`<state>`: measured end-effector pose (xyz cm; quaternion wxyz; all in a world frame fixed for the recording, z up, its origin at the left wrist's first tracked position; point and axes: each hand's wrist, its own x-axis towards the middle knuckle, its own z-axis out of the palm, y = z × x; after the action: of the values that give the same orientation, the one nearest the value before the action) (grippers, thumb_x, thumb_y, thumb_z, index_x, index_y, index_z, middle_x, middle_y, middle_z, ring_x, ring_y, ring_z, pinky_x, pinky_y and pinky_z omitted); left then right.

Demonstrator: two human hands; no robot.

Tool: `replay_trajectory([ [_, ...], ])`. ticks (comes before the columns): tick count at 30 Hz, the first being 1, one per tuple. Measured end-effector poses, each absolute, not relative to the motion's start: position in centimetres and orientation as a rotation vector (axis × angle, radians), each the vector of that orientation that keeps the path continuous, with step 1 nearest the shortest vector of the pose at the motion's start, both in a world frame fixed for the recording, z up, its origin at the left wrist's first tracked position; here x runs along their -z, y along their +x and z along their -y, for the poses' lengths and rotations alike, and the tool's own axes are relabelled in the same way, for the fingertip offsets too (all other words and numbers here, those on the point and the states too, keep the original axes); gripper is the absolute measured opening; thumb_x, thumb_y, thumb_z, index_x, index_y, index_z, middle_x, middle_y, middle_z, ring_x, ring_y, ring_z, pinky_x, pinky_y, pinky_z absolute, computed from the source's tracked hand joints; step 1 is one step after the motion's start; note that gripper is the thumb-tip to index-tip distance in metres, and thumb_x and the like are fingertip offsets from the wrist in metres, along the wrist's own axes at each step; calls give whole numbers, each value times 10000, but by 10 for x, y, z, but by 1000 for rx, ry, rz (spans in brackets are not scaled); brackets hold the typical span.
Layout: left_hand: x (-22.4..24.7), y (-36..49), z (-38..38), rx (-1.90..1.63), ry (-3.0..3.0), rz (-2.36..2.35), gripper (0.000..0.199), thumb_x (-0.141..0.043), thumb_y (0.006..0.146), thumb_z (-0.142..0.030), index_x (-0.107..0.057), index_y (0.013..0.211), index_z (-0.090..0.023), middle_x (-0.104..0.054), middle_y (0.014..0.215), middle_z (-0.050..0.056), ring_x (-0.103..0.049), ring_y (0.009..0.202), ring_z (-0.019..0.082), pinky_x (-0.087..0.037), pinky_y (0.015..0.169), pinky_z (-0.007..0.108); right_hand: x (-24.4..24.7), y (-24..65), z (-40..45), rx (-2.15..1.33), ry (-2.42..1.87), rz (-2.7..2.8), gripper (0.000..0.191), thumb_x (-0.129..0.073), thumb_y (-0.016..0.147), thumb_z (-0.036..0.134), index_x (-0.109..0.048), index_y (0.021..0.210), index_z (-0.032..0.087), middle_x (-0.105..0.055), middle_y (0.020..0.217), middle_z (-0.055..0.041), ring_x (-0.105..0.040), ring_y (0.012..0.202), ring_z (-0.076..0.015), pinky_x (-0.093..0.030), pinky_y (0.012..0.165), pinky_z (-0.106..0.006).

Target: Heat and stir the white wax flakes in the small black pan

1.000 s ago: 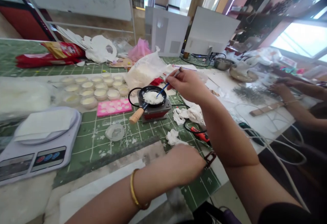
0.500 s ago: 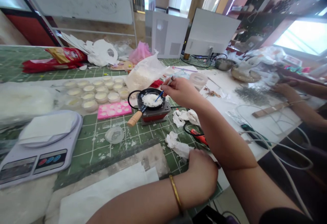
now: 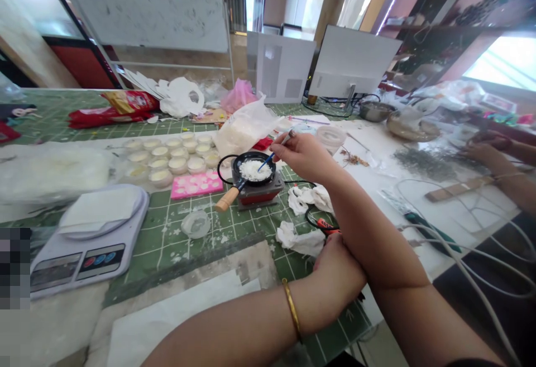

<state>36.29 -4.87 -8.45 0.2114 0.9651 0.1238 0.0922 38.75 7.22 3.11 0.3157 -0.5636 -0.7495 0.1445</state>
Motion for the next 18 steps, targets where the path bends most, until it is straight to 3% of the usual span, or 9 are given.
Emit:
replay_trajectory([
  [5,87,349,38,-321,2981,-228,217,-437,789,-120,-652,807,-106,-634,807,122,-551,816,264,-415,621,393,-43,387,-69,-324,-1449,1990,252,-451,822,313,-626,746,149,-637,704,-9,-532,623,-89,-334,595,-219],
  [7,90,334,36,-441,3066,-265,256,-378,830,-139,-622,870,-76,-604,810,135,-549,737,233,-397,559,347,-43,385,-67,-311,-1461,1999,273,-444,826,330,-626,736,148,-625,674,-6,-526,619,-91,-327,594,-222],
  [10,88,303,32,-638,3154,-290,297,-303,868,-137,-570,993,-95,-567,1017,146,-539,859,229,-422,657,354,-36,382,-68,-291,-1490,1974,308,-419,836,366,-627,768,148,-615,662,-10,-516,615,-100,-323,587,-226],
  [13,82,275,24,-536,3105,-737,280,-380,845,-160,-527,1078,-112,-505,1163,163,-489,1014,283,-413,798,440,-27,379,-73,-272,-1488,1932,294,-412,836,355,-622,815,150,-622,703,-23,-524,647,-111,-334,603,-228],
  [15,79,261,17,-283,2990,-875,218,-450,803,-150,-565,985,-121,-555,1063,142,-516,960,270,-440,752,406,-24,378,-76,-262,-1517,1937,291,-413,830,344,-625,788,148,-617,696,-29,-521,647,-115,-335,604,-232],
  [18,80,246,11,-82,2908,-629,108,-487,776,-137,-593,797,-128,-597,881,85,-547,869,214,-457,705,322,-24,377,-75,-218,-1664,1916,316,-424,814,350,-628,696,140,-588,625,-37,-488,579,-115,-314,568,-243],
])
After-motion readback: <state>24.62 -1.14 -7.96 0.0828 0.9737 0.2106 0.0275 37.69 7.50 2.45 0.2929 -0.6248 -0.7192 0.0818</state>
